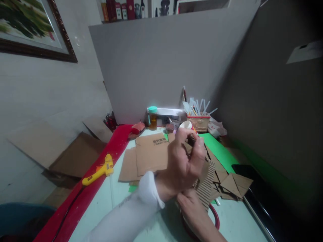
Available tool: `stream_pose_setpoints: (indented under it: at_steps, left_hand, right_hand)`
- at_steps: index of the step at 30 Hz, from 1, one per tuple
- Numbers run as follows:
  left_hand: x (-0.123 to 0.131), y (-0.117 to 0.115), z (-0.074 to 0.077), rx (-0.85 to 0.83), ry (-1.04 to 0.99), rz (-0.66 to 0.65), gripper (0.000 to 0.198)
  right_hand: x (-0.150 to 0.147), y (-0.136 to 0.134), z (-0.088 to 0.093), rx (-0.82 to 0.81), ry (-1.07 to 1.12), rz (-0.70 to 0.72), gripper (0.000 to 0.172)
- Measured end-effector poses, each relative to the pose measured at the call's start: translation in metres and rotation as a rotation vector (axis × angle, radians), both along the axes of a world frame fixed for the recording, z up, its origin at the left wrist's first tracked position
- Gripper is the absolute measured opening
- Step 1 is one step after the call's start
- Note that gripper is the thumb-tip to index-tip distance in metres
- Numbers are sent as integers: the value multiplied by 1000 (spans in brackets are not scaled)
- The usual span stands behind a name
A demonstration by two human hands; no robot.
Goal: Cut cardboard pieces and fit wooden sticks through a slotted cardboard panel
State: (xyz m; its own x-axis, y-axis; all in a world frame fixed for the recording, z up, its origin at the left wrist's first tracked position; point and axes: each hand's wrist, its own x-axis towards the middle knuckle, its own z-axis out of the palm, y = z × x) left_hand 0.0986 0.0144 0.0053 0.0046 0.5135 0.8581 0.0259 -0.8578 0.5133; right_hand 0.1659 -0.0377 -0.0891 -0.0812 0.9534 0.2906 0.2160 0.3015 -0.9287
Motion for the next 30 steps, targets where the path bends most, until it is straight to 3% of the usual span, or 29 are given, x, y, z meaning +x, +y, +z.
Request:
stream_pose_setpoints:
  at_steps: [5, 7, 9, 11, 14, 20, 26, 30]
  left_hand:
    - [-17, 25, -6, 418, 339, 371, 12]
    - [-16, 34, -11, 481, 474, 498, 11]
    - [-13, 40, -17, 515, 591, 587, 12]
    - [-9, 43, -23, 539, 686, 639, 14]
    - [-5, 46, -30, 562, 790, 671, 15]
    - [-2, 50, -41, 563, 976, 659, 12]
    - [0, 55, -60, 483, 1120, 642, 19]
    - [7, 51, -70, 448, 1173, 590, 21]
  right_hand:
    - [-14, -22, 6, 194, -159, -98, 22]
    - [-21, -32, 16, 392, -234, -186, 8]
    - [-28, -37, 26, 577, -379, -234, 12]
    - [-33, -37, 31, 628, -507, -206, 9]
    - [-37, -32, 32, 577, -571, -166, 9]
    - [-33, -24, 29, 624, -732, -250, 9]
    - [-23, -16, 42, 331, -470, 6, 20]
    - [-26, -12, 51, 310, -407, -94, 21]
